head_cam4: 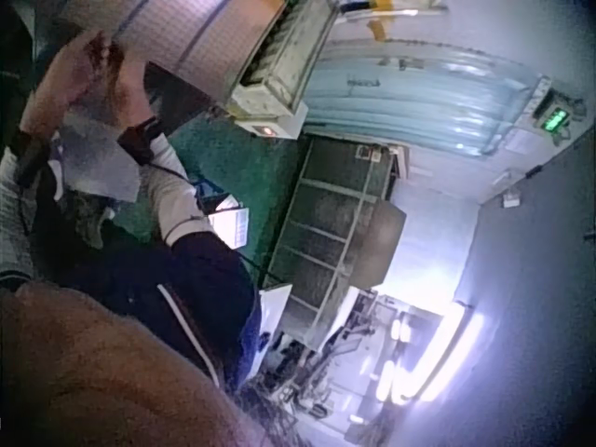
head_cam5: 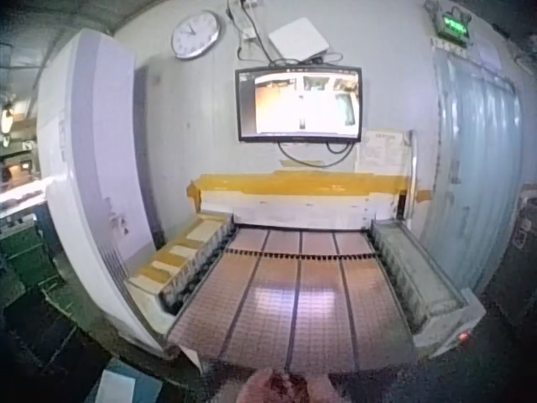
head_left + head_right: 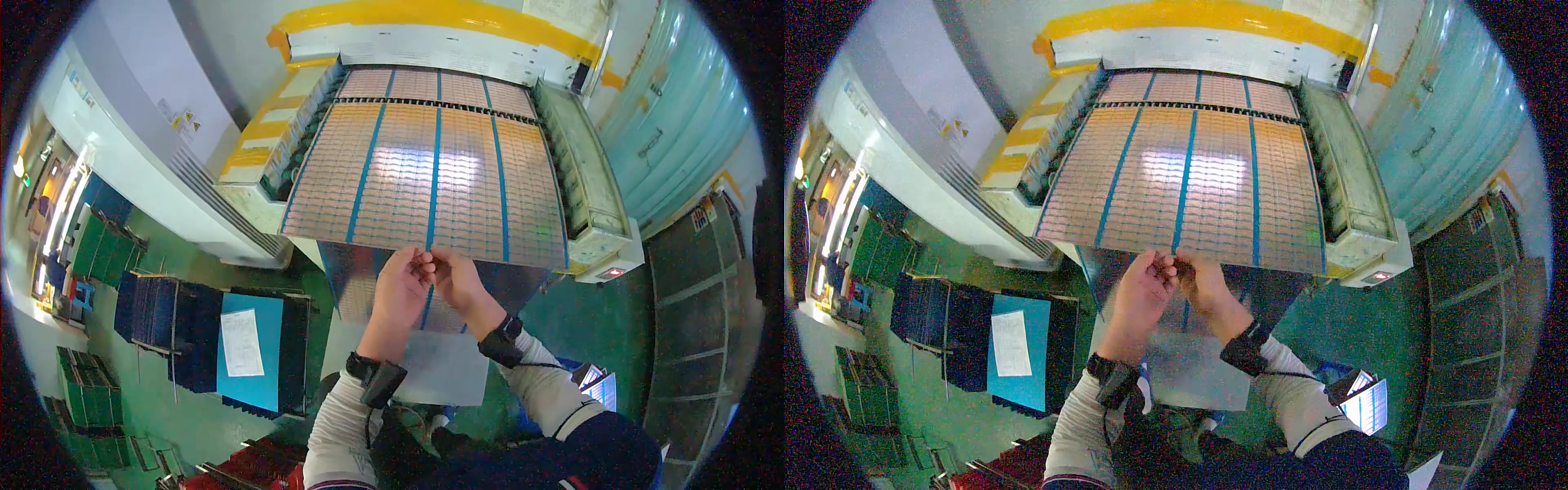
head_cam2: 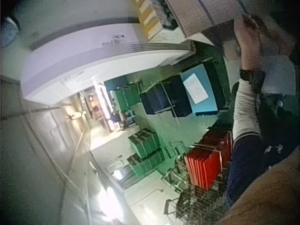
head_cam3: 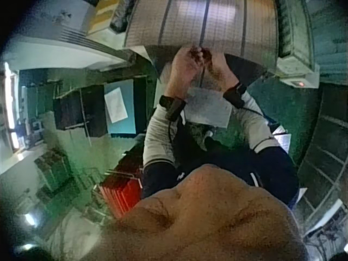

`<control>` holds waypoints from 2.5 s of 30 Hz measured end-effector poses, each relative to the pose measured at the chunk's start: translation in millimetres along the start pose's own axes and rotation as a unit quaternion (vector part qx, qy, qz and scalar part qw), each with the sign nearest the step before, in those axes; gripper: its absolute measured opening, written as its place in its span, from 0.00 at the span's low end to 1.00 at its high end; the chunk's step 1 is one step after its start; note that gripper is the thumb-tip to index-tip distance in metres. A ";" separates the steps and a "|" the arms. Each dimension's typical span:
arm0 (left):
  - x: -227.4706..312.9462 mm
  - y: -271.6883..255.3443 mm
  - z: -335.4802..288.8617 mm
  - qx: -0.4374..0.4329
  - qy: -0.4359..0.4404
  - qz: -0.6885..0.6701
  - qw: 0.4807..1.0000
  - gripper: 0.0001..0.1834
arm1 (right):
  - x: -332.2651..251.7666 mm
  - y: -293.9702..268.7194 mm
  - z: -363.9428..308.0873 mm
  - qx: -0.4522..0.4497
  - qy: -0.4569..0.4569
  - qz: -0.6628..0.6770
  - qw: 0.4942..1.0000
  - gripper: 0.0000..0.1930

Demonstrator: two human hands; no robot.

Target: Feeding metal sheets into a processing machine and retrieving them from the output.

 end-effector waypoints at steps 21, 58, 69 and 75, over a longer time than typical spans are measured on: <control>20.7 -25.4 -4.4 0.104 0.090 -0.024 0.990 0.09 | -29.9 -37.3 -9.8 0.056 -0.403 -0.760 0.506 0.26; -11.1 -22.2 -38.3 0.045 0.060 -0.010 0.997 0.08 | 2.9 -35.4 -68.3 0.034 -0.495 -0.778 0.386 0.18; -7.5 -20.1 -45.7 0.079 0.043 -0.002 0.996 0.08 | -113.6 -255.7 -87.1 0.415 -0.398 -0.508 0.641 0.22; -15.0 -18.5 -41.2 0.052 0.023 -0.007 0.998 0.09 | -130.2 -303.5 -82.8 0.441 -0.358 -0.341 0.749 0.22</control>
Point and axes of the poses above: each hand's wrist, its own z-axis towards the middle knuckle, its own y-axis out of the palm, x = y × z, the point moved 7 cm from there along z, towards the middle knuckle, and after that the axes turned 6 degrees about x, right-handed, at the moved point
